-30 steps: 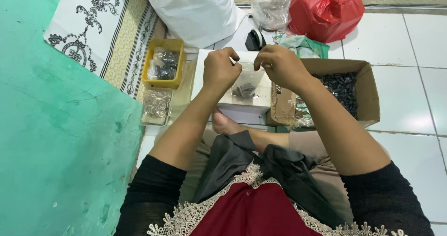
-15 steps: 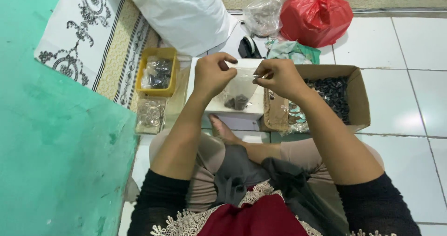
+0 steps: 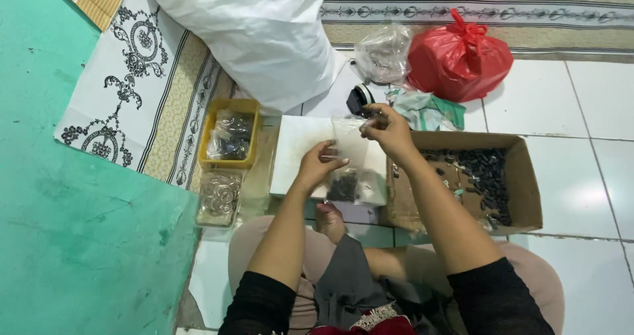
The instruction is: Assembling small metal hardware components by joining two parts together manually.
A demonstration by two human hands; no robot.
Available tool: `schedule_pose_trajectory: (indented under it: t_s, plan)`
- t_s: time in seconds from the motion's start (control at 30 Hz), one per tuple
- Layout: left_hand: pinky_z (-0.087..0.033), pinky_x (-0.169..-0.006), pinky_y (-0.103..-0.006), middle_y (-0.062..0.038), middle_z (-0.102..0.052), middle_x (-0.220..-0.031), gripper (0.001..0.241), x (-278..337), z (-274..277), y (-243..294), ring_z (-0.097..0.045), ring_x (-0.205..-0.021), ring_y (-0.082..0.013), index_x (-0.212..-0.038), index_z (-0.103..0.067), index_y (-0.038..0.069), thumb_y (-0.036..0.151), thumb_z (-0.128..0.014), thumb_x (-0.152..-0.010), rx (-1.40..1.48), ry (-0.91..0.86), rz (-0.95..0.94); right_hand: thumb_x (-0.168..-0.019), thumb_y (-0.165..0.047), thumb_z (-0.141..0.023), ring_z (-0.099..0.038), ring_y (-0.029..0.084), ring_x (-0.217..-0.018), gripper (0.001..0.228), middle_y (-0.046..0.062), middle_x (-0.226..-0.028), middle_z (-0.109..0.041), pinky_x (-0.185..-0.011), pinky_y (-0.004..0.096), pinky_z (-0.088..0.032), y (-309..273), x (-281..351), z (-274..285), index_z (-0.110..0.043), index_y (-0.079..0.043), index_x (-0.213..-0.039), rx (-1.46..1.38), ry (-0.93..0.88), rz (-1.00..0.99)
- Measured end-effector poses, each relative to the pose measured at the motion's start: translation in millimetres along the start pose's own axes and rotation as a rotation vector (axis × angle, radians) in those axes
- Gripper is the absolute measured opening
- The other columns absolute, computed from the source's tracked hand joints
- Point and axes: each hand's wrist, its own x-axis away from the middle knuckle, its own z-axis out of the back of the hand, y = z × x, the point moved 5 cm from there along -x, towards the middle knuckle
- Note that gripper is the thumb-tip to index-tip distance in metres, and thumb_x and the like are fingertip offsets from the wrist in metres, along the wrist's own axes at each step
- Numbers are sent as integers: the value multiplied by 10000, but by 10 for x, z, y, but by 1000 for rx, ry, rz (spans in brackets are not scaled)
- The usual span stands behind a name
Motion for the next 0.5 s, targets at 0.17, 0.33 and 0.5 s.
schedule_pose_trajectory:
  t_s: [0.17, 0.33, 0.5]
  plan:
    - [-612, -733, -329, -72, -781, -1001, 460, -415, -60, -370, -764, -894, -210, -1160, -776, 169, 322, -948, -762, 6, 70, 55, -840, -65, -766, -719, 144, -778, 565, 78, -905, -705, -723, 300, -661, 57, -104, -31, -612, -105, -1383, -212, 114, -82]
    - [-596, -663, -264, -16, -795, -885, 287, -614, -4, -488, -761, -818, -137, -1021, -826, 226, 393, -913, -804, -39, 163, 51, -846, -159, -819, -650, 144, -856, 590, 80, -1054, -581, -701, 285, -636, 530, -95, -194, -610, -37, -1384, -288, 133, -234]
    - [-565, -706, -281, -57, -776, -816, 213, -556, 25, -252, -699, -773, -125, -1062, -820, 157, 178, -833, -851, 48, 262, 14, -752, -112, -909, -679, 119, -747, 350, 18, -818, -664, -666, 235, -582, 1004, -233, -134, -783, -98, -1078, -200, 173, -333]
